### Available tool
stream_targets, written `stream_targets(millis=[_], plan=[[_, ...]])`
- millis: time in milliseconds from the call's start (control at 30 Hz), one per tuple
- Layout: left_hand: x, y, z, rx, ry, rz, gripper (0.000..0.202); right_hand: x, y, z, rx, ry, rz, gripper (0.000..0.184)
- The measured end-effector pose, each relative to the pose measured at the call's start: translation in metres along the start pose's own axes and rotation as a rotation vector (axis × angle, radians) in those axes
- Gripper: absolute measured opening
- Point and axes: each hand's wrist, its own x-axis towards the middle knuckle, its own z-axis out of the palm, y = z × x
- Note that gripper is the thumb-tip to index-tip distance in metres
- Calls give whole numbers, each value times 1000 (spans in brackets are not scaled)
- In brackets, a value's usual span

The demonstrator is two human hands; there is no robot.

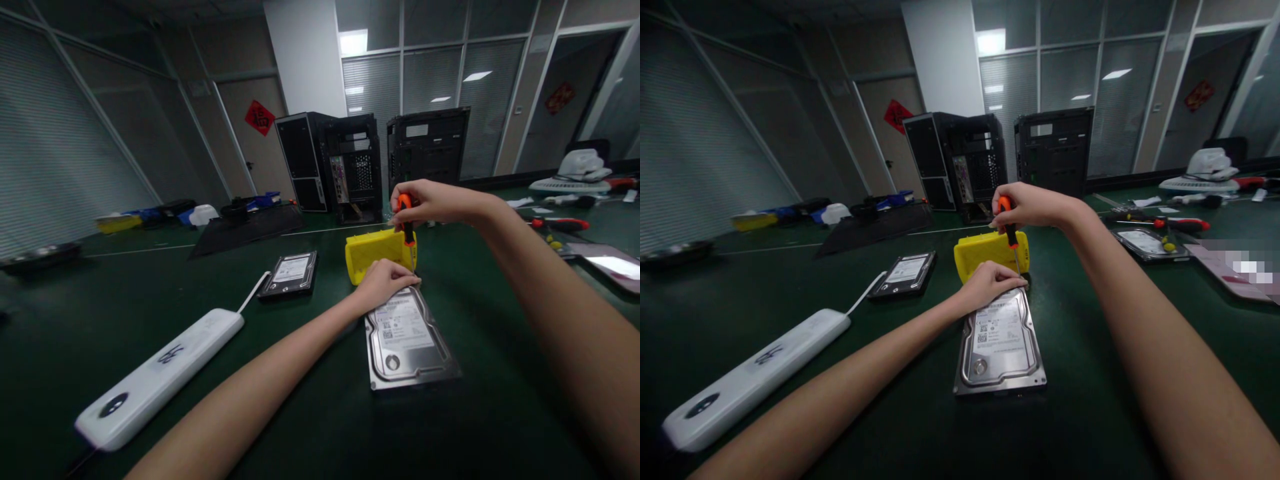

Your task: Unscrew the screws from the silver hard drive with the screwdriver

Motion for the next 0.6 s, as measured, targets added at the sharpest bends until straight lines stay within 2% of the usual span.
stream_targets(millis=[200,400,600], plan=[[-1,1,-1,22,8,17,28,-4,-3,-1,14,-12,28,21],[-1,1,-1,35,7,35,28,-9,-1,-4,105,-106,62,21],[0,0,-2,46,18,19,27,-7,2,-4,143,-106,53,20]])
